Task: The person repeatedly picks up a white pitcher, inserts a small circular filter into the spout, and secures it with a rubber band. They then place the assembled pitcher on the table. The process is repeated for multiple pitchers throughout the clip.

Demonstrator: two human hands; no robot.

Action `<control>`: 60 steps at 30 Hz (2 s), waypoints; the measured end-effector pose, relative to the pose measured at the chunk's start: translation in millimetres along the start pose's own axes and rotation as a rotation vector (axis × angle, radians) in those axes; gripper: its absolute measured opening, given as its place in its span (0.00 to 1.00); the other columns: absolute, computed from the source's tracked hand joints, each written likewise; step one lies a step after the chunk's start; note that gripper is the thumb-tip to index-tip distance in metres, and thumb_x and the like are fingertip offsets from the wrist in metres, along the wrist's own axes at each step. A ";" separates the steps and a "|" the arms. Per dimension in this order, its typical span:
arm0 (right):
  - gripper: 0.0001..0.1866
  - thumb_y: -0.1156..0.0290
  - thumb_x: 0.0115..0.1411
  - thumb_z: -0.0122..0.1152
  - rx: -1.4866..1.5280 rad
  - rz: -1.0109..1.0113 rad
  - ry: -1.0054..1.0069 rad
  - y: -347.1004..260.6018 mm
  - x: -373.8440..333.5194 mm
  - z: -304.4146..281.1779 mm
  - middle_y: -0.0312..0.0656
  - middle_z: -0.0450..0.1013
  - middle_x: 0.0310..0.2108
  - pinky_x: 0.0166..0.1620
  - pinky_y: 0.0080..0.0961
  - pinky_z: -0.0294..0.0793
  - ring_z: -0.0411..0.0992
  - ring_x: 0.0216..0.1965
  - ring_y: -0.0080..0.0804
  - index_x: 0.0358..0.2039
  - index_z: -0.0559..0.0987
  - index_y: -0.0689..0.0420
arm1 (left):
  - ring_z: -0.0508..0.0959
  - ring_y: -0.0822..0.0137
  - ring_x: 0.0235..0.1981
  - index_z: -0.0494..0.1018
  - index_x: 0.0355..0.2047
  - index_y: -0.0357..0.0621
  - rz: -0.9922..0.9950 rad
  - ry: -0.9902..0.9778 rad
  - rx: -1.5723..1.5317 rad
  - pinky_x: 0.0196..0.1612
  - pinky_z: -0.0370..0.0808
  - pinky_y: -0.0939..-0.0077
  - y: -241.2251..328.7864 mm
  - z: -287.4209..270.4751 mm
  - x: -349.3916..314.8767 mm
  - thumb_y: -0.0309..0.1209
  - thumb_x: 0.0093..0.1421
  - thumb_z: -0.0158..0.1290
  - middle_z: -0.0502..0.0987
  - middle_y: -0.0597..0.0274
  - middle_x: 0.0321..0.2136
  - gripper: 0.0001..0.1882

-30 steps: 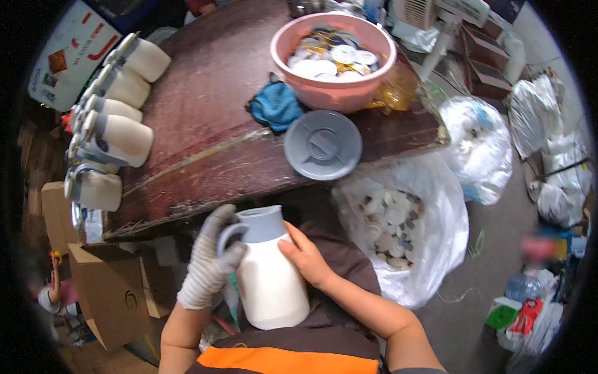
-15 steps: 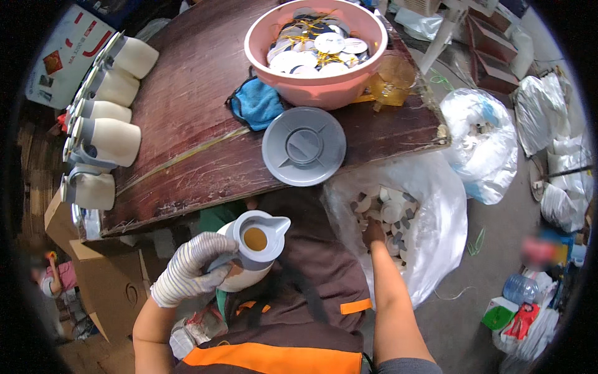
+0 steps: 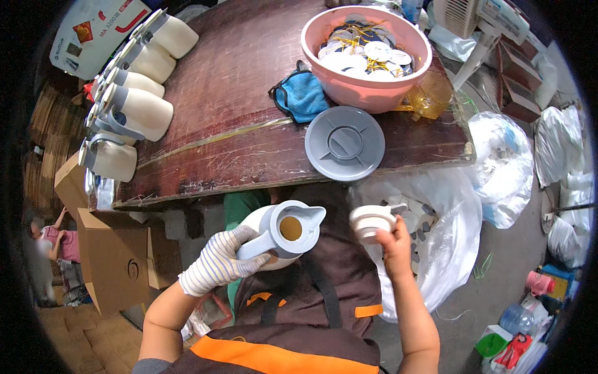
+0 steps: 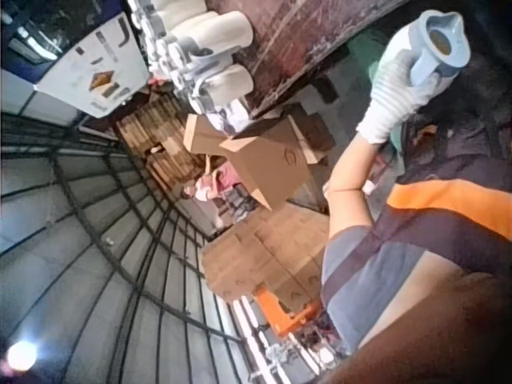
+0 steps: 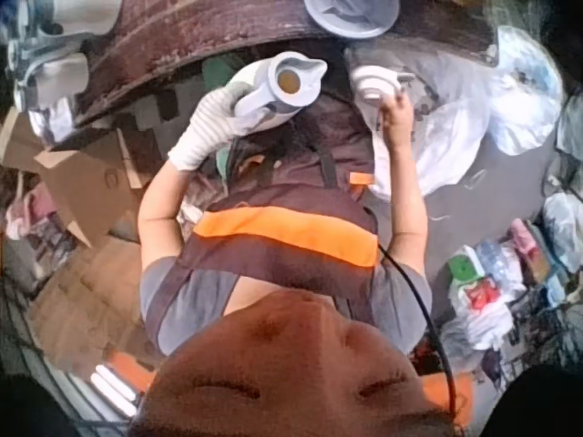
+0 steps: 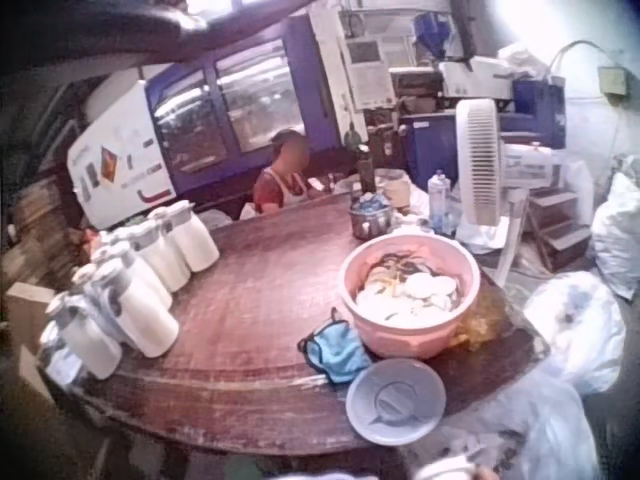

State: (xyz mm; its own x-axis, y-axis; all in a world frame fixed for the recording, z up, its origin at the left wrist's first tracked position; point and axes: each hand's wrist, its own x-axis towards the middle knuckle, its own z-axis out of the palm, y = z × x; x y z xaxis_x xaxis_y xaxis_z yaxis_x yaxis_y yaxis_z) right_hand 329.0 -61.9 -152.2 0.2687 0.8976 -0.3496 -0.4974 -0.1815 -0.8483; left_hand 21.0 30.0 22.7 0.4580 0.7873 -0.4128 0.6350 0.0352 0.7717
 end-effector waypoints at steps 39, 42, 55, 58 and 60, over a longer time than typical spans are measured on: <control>0.30 0.55 0.44 0.69 -0.996 -0.878 -0.775 -67.2 -3.6 178.5 0.50 0.71 0.44 0.51 0.40 0.70 0.70 0.47 0.51 0.48 0.76 0.52 | 0.77 0.74 0.37 0.77 0.42 0.41 -0.064 0.182 -0.027 0.43 0.76 0.74 -46.0 -26.7 37.3 0.29 0.56 0.60 0.80 0.64 0.32 0.13; 0.30 0.53 0.52 0.63 -0.996 -0.287 -0.272 -43.1 31.7 155.4 0.57 0.70 0.45 0.54 0.41 0.68 0.69 0.50 0.52 0.51 0.73 0.59 | 0.80 0.54 0.38 0.73 0.50 0.42 0.303 0.014 -0.175 0.45 0.76 0.65 -29.8 31.6 -11.9 0.34 0.54 0.58 0.80 0.49 0.35 0.22; 0.37 0.34 0.56 0.54 -0.908 -1.183 -1.160 -105.4 -26.6 193.2 0.50 0.66 0.60 0.65 0.45 0.54 0.62 0.63 0.47 0.56 0.75 0.51 | 0.79 0.72 0.29 0.80 0.36 0.41 0.292 -0.004 -0.152 0.38 0.75 0.76 -54.8 -48.5 -49.3 0.26 0.43 0.60 0.80 0.60 0.25 0.16; 0.37 0.35 0.55 0.55 -0.936 -1.149 -1.215 -86.8 -30.4 192.5 0.46 0.67 0.59 0.59 0.44 0.59 0.66 0.59 0.46 0.56 0.74 0.49 | 0.77 0.75 0.29 0.80 0.36 0.38 0.220 0.040 -0.345 0.38 0.75 0.77 -78.6 -45.3 -45.1 0.25 0.42 0.59 0.80 0.62 0.26 0.17; 0.37 0.35 0.54 0.57 -0.941 -1.152 -1.147 -78.2 -32.1 187.4 0.46 0.67 0.59 0.59 0.45 0.58 0.67 0.58 0.46 0.57 0.73 0.47 | 0.77 0.75 0.33 0.80 0.36 0.36 0.199 0.043 -0.302 0.40 0.75 0.77 -84.6 -50.0 -38.2 0.23 0.43 0.58 0.81 0.62 0.28 0.16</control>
State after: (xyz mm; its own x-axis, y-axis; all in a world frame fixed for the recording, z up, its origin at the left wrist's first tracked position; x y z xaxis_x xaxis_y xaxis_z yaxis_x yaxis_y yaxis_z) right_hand 204.7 -1.2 -0.1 -0.7112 0.4502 0.5399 0.1649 0.8534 -0.4944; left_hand -81.2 27.6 -2.6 0.5234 0.8221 -0.2242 0.3203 0.0540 0.9458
